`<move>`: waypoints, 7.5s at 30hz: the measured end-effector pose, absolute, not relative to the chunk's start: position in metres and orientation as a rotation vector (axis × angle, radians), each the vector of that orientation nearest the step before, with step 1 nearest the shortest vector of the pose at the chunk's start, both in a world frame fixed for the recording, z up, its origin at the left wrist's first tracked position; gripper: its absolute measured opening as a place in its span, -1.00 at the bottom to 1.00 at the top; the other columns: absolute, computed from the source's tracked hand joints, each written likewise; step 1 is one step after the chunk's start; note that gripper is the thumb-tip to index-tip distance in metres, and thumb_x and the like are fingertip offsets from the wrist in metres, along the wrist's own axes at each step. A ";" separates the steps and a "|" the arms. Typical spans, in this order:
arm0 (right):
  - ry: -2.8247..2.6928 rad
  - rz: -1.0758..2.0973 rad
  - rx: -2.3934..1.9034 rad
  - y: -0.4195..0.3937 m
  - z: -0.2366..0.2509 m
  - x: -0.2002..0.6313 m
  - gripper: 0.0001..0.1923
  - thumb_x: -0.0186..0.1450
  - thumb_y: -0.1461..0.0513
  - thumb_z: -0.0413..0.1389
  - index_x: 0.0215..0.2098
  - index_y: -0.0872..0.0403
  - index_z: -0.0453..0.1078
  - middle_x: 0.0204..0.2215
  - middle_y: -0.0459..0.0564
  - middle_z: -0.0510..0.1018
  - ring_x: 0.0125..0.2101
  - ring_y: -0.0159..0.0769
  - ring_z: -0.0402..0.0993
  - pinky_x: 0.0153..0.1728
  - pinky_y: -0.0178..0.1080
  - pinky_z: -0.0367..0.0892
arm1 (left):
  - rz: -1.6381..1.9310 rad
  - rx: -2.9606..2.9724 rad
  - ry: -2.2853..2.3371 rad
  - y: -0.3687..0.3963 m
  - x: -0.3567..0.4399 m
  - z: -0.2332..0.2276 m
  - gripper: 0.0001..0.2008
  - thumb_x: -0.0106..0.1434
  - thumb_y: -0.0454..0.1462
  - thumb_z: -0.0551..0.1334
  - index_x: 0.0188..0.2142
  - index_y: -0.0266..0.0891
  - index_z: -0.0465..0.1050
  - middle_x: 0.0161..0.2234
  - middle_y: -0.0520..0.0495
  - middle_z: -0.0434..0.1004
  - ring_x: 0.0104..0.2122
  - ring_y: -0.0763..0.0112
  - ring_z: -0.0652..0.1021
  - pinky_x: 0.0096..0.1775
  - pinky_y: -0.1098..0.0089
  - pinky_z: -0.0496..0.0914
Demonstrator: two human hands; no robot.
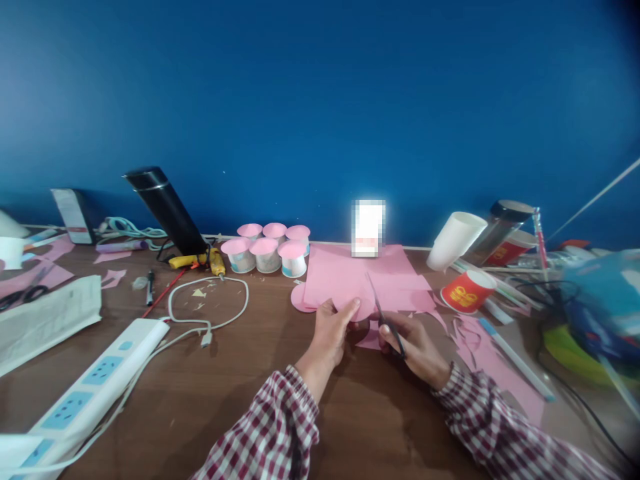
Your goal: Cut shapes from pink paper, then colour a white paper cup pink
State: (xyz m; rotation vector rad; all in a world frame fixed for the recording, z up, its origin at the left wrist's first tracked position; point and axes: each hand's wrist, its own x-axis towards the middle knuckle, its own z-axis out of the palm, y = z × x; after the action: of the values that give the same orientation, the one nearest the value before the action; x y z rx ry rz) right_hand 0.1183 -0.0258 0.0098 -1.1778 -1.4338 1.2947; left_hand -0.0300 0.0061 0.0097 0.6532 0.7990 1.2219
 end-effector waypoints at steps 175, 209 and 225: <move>-1.589 1.145 -1.332 -0.027 0.016 0.121 -0.55 0.16 -0.04 0.12 -0.20 0.17 0.44 -0.73 -0.17 0.32 -0.70 -0.46 0.22 -0.68 -0.38 0.18 | 1.225 0.613 0.924 0.010 -0.032 0.005 -0.61 -0.13 -0.09 0.40 -0.42 -0.36 0.44 -0.61 -0.02 0.44 -0.66 0.53 0.38 -0.60 0.49 0.22; -1.522 1.235 -1.287 -0.027 0.014 0.120 -0.58 0.13 0.00 0.17 -0.24 0.20 0.42 -0.71 -0.17 0.31 -0.69 -0.47 0.20 -0.66 -0.37 0.16 | 1.224 0.633 0.901 0.010 -0.032 0.007 -0.69 -0.09 -0.18 0.41 -0.46 -0.37 0.42 -0.62 0.03 0.41 -0.65 0.58 0.37 -0.60 0.54 0.23; -1.527 1.242 -1.281 -0.026 0.011 0.122 -0.59 0.16 0.02 0.15 -0.21 0.19 0.40 -0.70 -0.18 0.31 -0.68 -0.47 0.20 -0.65 -0.37 0.14 | 1.214 0.638 0.827 0.009 -0.033 0.005 -0.64 -0.10 -0.21 0.42 -0.35 -0.39 0.44 -0.51 -0.11 0.51 -0.53 0.37 0.51 -0.49 0.40 0.37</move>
State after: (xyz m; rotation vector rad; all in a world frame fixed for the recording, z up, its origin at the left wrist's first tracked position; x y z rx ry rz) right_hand 0.1225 -0.0261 0.0106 -1.2810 -1.5270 1.2420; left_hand -0.0327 0.0086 0.0051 0.6382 0.8269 1.2139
